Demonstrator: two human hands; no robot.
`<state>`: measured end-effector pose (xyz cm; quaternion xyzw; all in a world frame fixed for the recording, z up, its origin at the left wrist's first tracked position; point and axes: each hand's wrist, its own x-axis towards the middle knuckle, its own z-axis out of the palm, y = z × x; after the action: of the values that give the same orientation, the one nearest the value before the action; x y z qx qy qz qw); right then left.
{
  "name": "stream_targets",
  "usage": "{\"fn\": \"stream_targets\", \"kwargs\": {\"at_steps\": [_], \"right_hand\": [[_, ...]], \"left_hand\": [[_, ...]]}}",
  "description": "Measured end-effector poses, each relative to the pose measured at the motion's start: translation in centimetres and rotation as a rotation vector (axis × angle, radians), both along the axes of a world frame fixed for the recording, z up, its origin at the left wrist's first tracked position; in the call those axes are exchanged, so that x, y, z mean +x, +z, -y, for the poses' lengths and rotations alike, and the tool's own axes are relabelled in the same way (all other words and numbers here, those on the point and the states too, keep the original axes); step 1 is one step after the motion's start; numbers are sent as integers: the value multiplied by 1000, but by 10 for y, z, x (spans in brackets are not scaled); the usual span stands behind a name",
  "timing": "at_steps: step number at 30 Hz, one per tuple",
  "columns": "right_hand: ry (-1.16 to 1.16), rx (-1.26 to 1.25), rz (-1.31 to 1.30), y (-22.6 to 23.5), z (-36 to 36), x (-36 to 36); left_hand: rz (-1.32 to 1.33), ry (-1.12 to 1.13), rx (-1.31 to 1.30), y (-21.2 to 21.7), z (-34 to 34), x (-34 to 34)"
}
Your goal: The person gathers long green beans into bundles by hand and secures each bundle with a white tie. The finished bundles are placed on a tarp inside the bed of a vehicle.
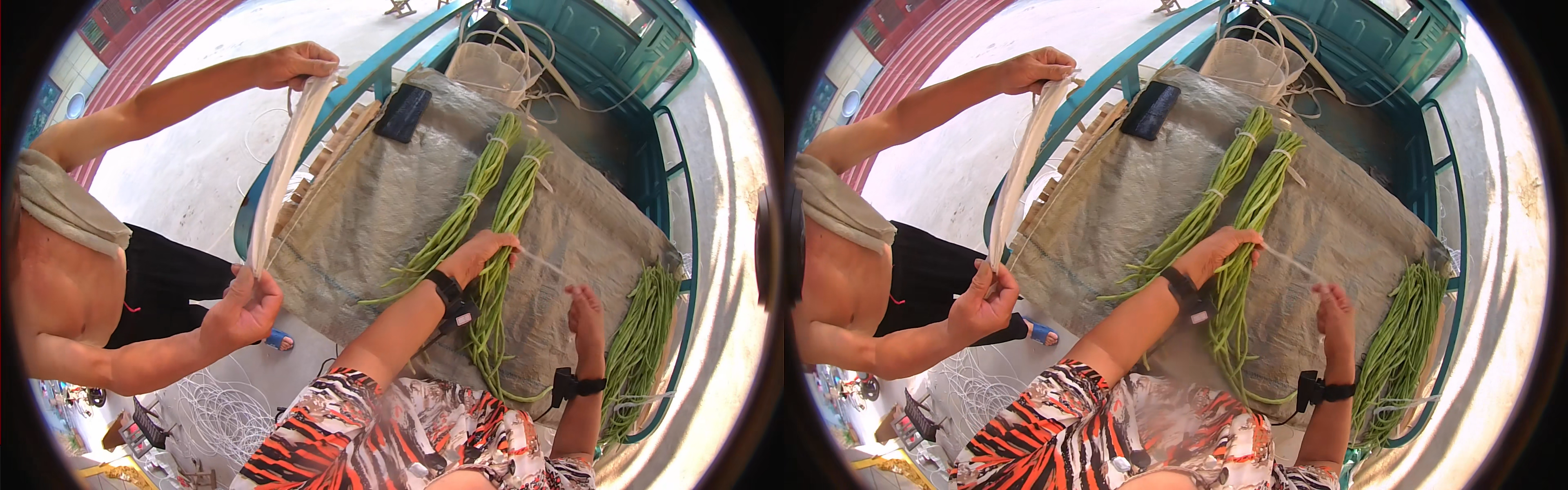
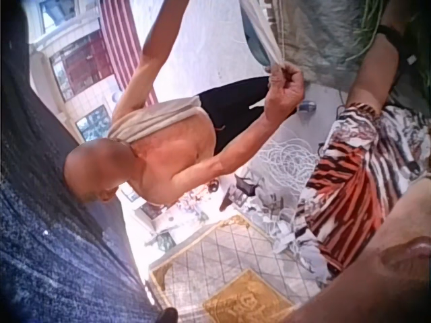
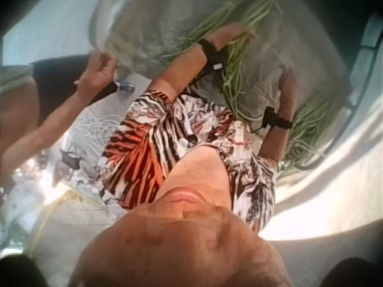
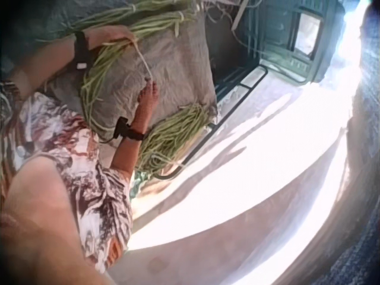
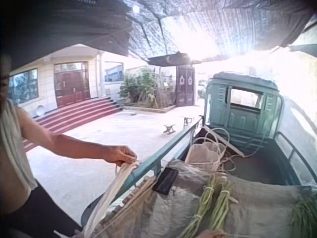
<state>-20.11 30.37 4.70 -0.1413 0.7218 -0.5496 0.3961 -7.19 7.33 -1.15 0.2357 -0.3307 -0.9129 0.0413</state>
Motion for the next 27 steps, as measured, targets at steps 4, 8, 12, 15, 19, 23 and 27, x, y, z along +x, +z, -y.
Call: {"fn": "stream_targets", "kwargs": {"at_steps": [4, 8, 12, 15, 19, 23, 27], "right_hand": [[-515, -390, -184, 4, 0, -14], [-157, 5, -414, -9, 20, -16], [114, -72, -1105, -26, 52, 9], [231, -132, -819, -11, 72, 29], [125, -200, -42, -17, 86, 27], [62, -349, 379, -31, 96, 28], [13, -227, 332, -48, 97, 19]], "left_hand": [[11, -9, -40, -1, 1, 5], [25, -11, -21, -7, 8, 9], [38, 2, 25, -3, 4, 2], [-26, -4, 123, 1, 4, 6], [-46, -42, 171, 15, 3, 8], [-35, -52, 149, 13, 5, 7], [26, -91, 108, 13, 3, 1]]}}
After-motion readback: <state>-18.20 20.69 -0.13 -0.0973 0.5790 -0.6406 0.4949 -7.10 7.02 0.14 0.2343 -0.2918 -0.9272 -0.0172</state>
